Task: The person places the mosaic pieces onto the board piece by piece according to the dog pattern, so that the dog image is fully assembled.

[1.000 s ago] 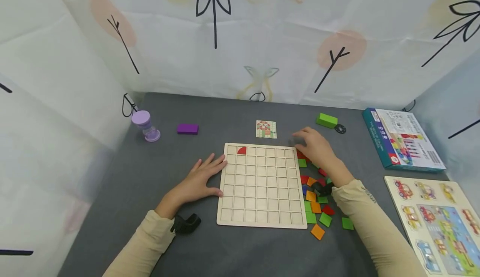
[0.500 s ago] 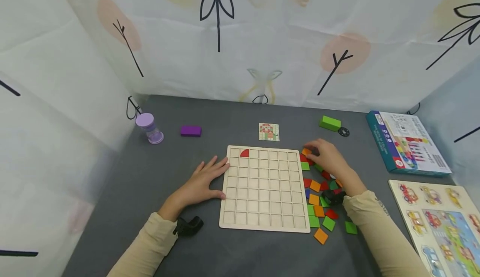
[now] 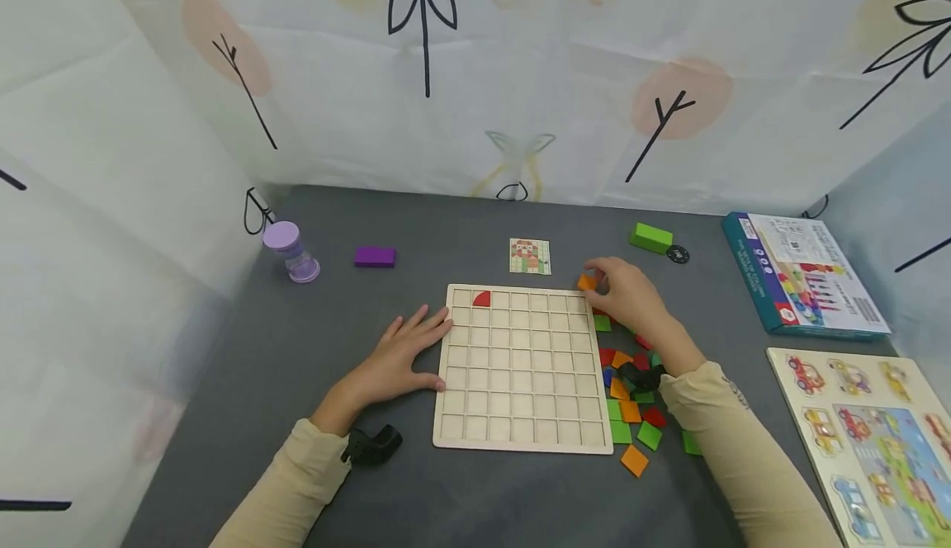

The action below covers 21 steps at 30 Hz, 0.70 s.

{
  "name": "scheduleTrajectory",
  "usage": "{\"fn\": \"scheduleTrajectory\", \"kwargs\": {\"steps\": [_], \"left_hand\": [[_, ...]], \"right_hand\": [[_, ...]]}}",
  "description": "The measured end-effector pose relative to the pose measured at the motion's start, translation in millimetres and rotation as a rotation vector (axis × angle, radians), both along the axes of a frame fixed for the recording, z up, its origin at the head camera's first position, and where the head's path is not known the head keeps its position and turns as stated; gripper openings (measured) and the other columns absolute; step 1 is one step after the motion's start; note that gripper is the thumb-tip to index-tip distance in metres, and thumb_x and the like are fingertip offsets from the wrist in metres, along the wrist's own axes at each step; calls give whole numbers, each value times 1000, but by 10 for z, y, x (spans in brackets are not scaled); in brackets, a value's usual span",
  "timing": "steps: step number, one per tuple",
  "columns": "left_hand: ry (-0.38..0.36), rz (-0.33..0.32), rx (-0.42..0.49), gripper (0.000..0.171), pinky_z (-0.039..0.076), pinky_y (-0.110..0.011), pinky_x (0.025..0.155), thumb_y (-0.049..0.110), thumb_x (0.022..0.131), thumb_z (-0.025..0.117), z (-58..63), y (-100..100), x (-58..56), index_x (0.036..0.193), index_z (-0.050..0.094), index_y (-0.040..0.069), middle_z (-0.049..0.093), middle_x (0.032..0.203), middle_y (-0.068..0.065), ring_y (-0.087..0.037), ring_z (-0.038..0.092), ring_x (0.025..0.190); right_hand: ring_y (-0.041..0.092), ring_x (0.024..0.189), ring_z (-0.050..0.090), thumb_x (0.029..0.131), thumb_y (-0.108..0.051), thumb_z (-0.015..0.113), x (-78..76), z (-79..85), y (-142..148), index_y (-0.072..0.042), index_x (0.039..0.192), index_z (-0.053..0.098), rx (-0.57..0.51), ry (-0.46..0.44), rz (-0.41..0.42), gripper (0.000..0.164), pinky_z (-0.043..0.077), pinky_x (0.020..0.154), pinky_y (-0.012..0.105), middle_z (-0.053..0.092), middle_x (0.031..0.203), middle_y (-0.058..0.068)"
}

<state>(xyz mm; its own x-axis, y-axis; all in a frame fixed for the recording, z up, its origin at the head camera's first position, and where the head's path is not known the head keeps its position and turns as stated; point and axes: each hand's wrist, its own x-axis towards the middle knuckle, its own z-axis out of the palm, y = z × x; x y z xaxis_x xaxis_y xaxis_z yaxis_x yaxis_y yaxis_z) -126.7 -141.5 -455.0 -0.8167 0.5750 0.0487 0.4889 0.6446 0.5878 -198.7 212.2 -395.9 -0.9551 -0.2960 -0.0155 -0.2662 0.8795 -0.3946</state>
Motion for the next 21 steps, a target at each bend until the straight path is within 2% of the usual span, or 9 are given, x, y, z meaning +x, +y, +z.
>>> {"fn": "scheduleTrajectory", "kwargs": {"steps": [5, 11, 16, 21], "left_hand": [[6, -2, 8, 89, 2, -54, 100, 46, 66, 68, 5, -7, 1, 138, 26, 16, 19, 144, -1, -28, 7, 132], [5, 5, 0, 89, 2, -54, 100, 48, 66, 67, -17, -16, 12, 138, 26, 17, 18, 144, 0, -26, 7, 133], [-6, 9, -6, 88, 1, -53, 100, 49, 67, 66, -22, -15, 7, 139, 25, 19, 17, 145, 2, -25, 6, 133], [0, 8, -3, 87, 2, -53, 100, 48, 67, 66, 3, -9, 6, 138, 26, 17, 18, 144, 1, -26, 6, 133]], "right_hand": [[17, 82, 53, 77, -18, 65, 4, 36, -427, -12, 105, 60, -57, 14, 138, 30, 44, 66, 33, 56, 96, 2], [13, 80, 55, 77, -18, 64, -11, -31, -860, -18, 95, 64, 29, 66, 279, 19, 45, 62, 29, 58, 90, -1], [11, 74, 52, 76, -15, 63, -31, -82, -1054, -20, 91, 66, 83, 88, 302, 16, 43, 53, 26, 58, 88, -3], [9, 67, 50, 76, -15, 64, -49, -111, -1103, -21, 89, 67, 97, 105, 296, 15, 41, 50, 25, 56, 85, -4]]}}
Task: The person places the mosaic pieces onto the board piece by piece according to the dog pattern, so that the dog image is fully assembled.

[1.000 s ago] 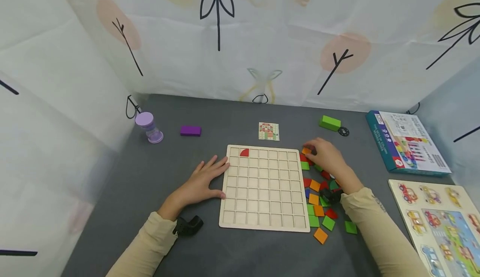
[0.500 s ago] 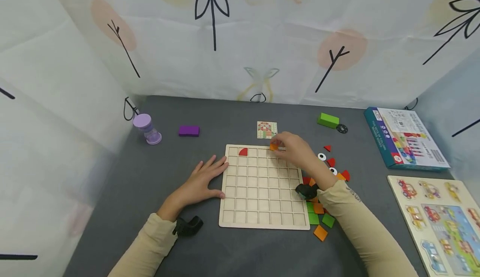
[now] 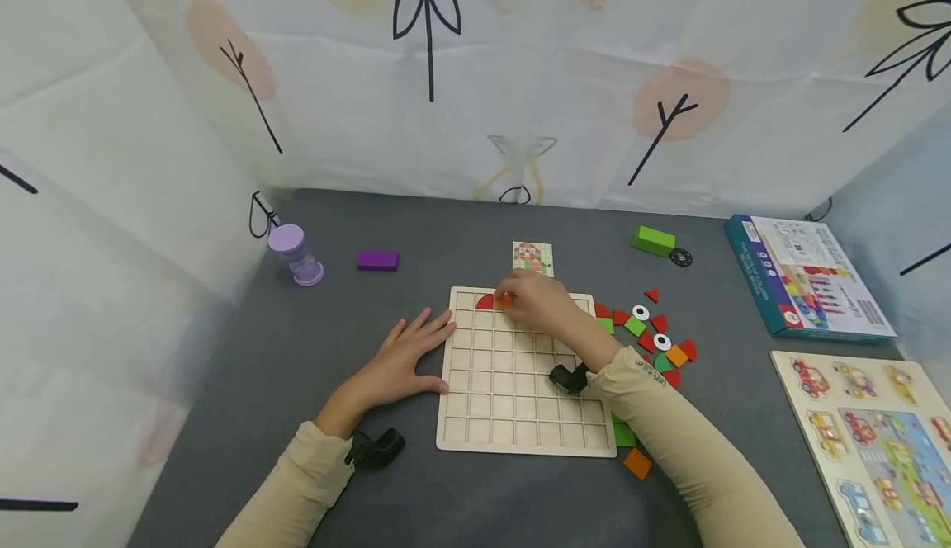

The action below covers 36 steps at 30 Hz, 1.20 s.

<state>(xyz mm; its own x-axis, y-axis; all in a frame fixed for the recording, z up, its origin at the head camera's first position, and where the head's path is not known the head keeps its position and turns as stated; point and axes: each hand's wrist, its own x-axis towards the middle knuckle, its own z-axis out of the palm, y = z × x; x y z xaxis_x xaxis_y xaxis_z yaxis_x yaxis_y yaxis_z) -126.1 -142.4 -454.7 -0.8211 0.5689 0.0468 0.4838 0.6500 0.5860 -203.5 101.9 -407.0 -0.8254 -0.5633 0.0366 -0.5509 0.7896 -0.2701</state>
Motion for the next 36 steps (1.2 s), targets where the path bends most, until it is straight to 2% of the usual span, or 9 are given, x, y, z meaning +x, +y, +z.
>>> {"fn": "scheduleTrajectory", "kwargs": {"steps": [10, 13, 16, 20, 24, 28, 31, 36], "left_hand": [[2, 4, -3, 87, 1, -53, 101, 46, 67, 68, 6, 20, -10, 138, 26, 18, 18, 144, 1, -25, 6, 133], [-4, 9, -11, 88, 1, -52, 101, 46, 67, 68, -6, 21, -11, 139, 25, 19, 17, 145, 2, -24, 5, 133], [-2, 9, -17, 88, 1, -52, 101, 46, 67, 68, -19, 21, -10, 139, 25, 19, 16, 145, 3, -24, 5, 133], [-2, 9, -18, 88, 0, -52, 101, 46, 66, 68, -21, 25, -8, 139, 25, 19, 16, 145, 3, -24, 5, 133], [-4, 11, -16, 88, 0, -52, 101, 45, 66, 69, -16, 18, -3, 139, 25, 19, 16, 145, 4, -23, 5, 133], [-1, 6, -19, 88, 0, -51, 101, 46, 67, 68, -19, 17, -7, 139, 24, 20, 15, 145, 5, -23, 4, 133], [0, 5, -16, 88, 0, -52, 101, 46, 67, 68, -20, 22, -10, 139, 24, 20, 15, 145, 4, -23, 5, 133], [2, 16, -13, 89, 1, -53, 101, 46, 66, 68, -5, 23, -1, 139, 25, 19, 17, 145, 2, -25, 6, 133]], "right_hand": [[10, 70, 51, 76, -17, 67, -2, 27, 29, -20, 93, 68, 20, -15, 27, 17, 42, 52, 25, 55, 87, -2], [12, 77, 54, 78, -17, 64, 23, 70, 95, -20, 100, 66, 34, -33, 53, 22, 45, 56, 27, 56, 94, 0], [16, 90, 54, 79, -17, 64, 72, 129, 260, -20, 108, 63, 12, -59, 40, 30, 47, 65, 32, 55, 106, 3], [19, 98, 52, 79, -18, 64, 152, 192, 647, -19, 114, 59, -71, -53, -30, 36, 46, 71, 36, 53, 111, 3], [24, 96, 52, 80, -15, 62, 236, 223, 1106, -13, 115, 58, -136, -24, -112, 35, 45, 72, 37, 52, 111, 6], [28, 92, 52, 81, -12, 61, 316, 219, 1502, -8, 114, 57, -162, -19, -228, 34, 46, 72, 42, 51, 109, 10], [29, 91, 51, 81, -9, 61, 363, 199, 1703, -6, 113, 57, -172, -13, -295, 33, 45, 72, 44, 52, 107, 12], [29, 89, 50, 81, -8, 60, 402, 166, 1858, -5, 111, 58, -174, -16, -327, 31, 43, 73, 46, 54, 106, 14]]}}
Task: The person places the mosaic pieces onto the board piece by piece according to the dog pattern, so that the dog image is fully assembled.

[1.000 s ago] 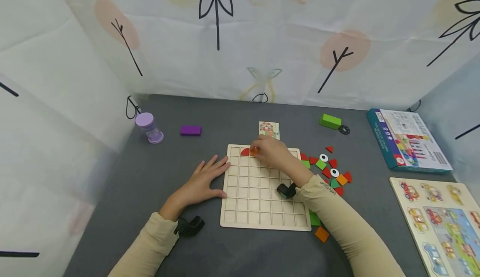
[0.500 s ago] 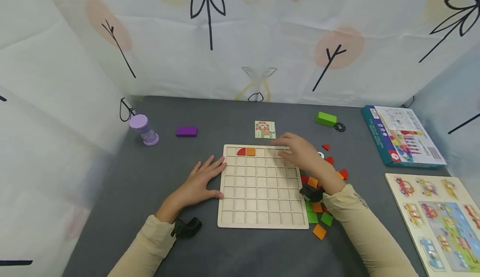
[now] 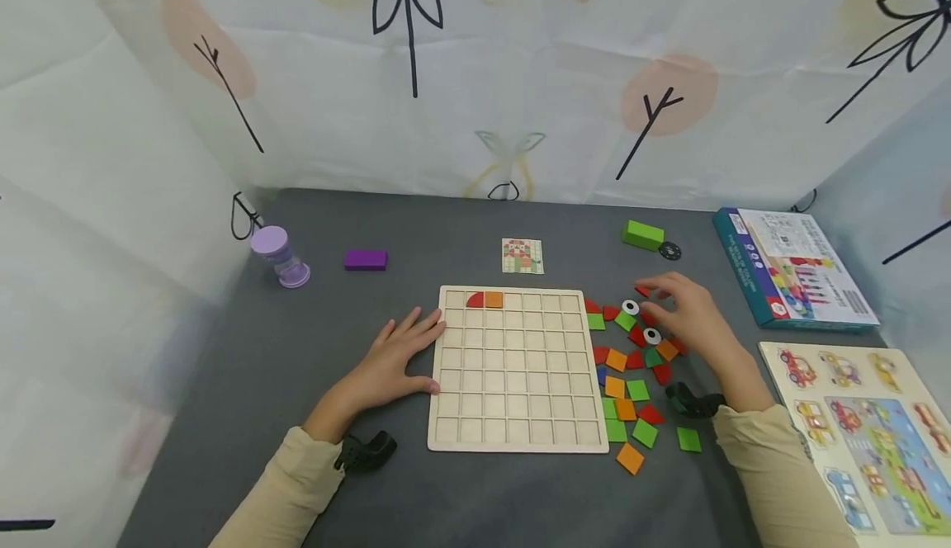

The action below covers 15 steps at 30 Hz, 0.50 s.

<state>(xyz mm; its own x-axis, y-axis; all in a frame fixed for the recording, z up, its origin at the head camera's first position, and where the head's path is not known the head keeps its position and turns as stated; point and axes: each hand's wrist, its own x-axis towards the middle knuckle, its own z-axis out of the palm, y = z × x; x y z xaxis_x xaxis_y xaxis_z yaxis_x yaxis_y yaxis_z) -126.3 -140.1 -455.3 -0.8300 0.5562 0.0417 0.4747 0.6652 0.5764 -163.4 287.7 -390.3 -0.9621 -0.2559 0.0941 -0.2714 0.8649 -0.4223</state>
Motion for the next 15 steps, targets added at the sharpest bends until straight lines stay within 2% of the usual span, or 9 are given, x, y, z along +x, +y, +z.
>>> {"fn": "scheduleTrajectory", "kwargs": {"steps": [8, 15], "left_hand": [[-6, 8, -4, 89, 0, -53, 101, 45, 65, 69, 13, -7, 14, 139, 25, 19, 16, 145, 3, -25, 5, 133], [-4, 1, 4, 89, 0, -52, 101, 45, 65, 69, -4, 13, 2, 139, 25, 19, 16, 145, 3, -24, 5, 133]], "right_hand": [[25, 82, 48, 81, -11, 61, -8, -85, 16, -4, 111, 58, 38, -79, -7, 31, 44, 70, 41, 53, 103, 15], [25, 86, 48, 78, -19, 65, -40, -164, -155, -6, 106, 62, 119, -84, 65, 31, 44, 72, 41, 52, 102, 13]]}}
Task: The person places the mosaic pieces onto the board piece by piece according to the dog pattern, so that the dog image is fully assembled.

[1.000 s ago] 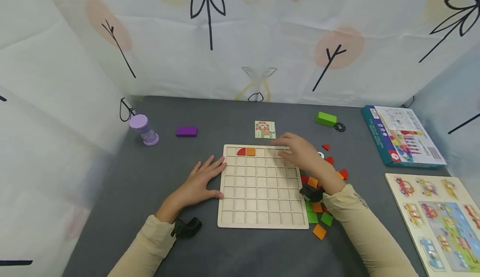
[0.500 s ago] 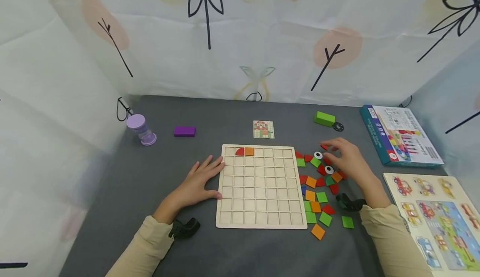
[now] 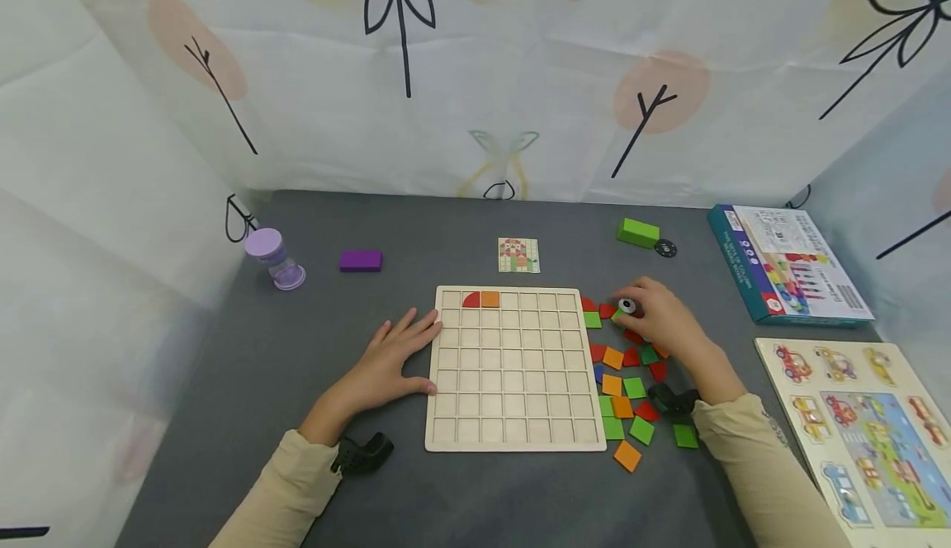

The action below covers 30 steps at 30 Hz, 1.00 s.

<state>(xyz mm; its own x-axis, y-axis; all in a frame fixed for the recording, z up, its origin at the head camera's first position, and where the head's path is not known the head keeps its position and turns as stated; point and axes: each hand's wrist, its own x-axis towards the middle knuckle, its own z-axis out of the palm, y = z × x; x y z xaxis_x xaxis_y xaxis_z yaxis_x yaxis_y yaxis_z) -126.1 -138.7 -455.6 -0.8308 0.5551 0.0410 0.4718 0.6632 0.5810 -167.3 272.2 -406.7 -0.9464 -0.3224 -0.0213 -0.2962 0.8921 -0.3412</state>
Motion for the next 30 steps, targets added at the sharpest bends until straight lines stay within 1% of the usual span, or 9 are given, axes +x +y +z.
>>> {"fn": "scheduleTrajectory", "kwargs": {"steps": [4, 9, 12, 14, 16, 18, 23, 27, 30], "left_hand": [[-5, -1, 21, 89, -1, -52, 101, 44, 65, 70, 1, 6, 6, 138, 26, 19, 17, 145, 3, -24, 6, 133], [-5, -2, 23, 89, 0, -52, 101, 44, 65, 70, 8, 9, 7, 138, 26, 19, 17, 145, 2, -25, 6, 133], [-2, -1, 23, 89, 0, -52, 101, 44, 65, 70, 13, 5, 8, 138, 26, 18, 17, 145, 2, -25, 6, 133], [1, 1, 23, 89, 0, -53, 100, 44, 64, 70, 18, 2, 10, 138, 27, 18, 18, 145, 1, -25, 6, 133], [7, 4, 23, 89, 1, -53, 100, 44, 64, 70, 19, -2, 12, 138, 27, 17, 19, 144, 1, -26, 7, 133], [10, 6, 29, 89, 1, -53, 100, 43, 64, 71, 22, -5, 16, 138, 28, 17, 19, 144, 0, -27, 8, 133], [9, 8, 52, 89, 1, -54, 99, 42, 63, 72, 33, -6, 27, 137, 29, 16, 21, 144, -2, -28, 9, 132], [12, 9, 47, 89, 2, -54, 100, 42, 63, 71, 32, -5, 25, 137, 30, 16, 21, 144, -1, -28, 9, 132], [7, 4, 44, 89, 1, -54, 100, 42, 64, 71, 39, -6, 23, 137, 29, 16, 20, 144, -1, -28, 8, 132]], "right_hand": [[26, 91, 46, 76, -23, 67, -23, -27, -99, -9, 103, 64, 69, -6, 19, 31, 44, 74, 42, 51, 102, 11], [29, 95, 46, 75, -23, 68, -50, -36, -161, -11, 98, 65, 124, 25, 31, 27, 41, 77, 47, 54, 102, 11], [31, 96, 46, 76, -19, 67, -70, -29, -171, -13, 98, 65, 146, 27, 36, 23, 39, 77, 49, 55, 102, 11], [31, 96, 47, 77, -13, 64, -86, -20, -177, -14, 98, 66, 156, 26, 42, 21, 40, 73, 48, 56, 101, 10], [30, 95, 47, 78, -7, 61, -102, -13, -180, -15, 98, 66, 162, 27, 49, 22, 40, 70, 46, 56, 100, 10], [30, 94, 48, 78, -5, 60, -120, -7, -185, -15, 101, 65, 163, 29, 55, 25, 40, 69, 45, 56, 100, 9], [30, 93, 50, 77, -14, 66, -159, -3, -197, -10, 110, 60, 155, 16, 27, 34, 40, 71, 47, 57, 103, 12], [28, 87, 52, 76, -18, 67, -168, 3, -218, -7, 103, 63, 156, 22, -7, 30, 40, 69, 46, 59, 97, 11], [27, 85, 52, 75, -18, 67, -160, 16, -242, -7, 98, 64, 160, 52, -19, 26, 39, 68, 45, 59, 95, 11]]}}
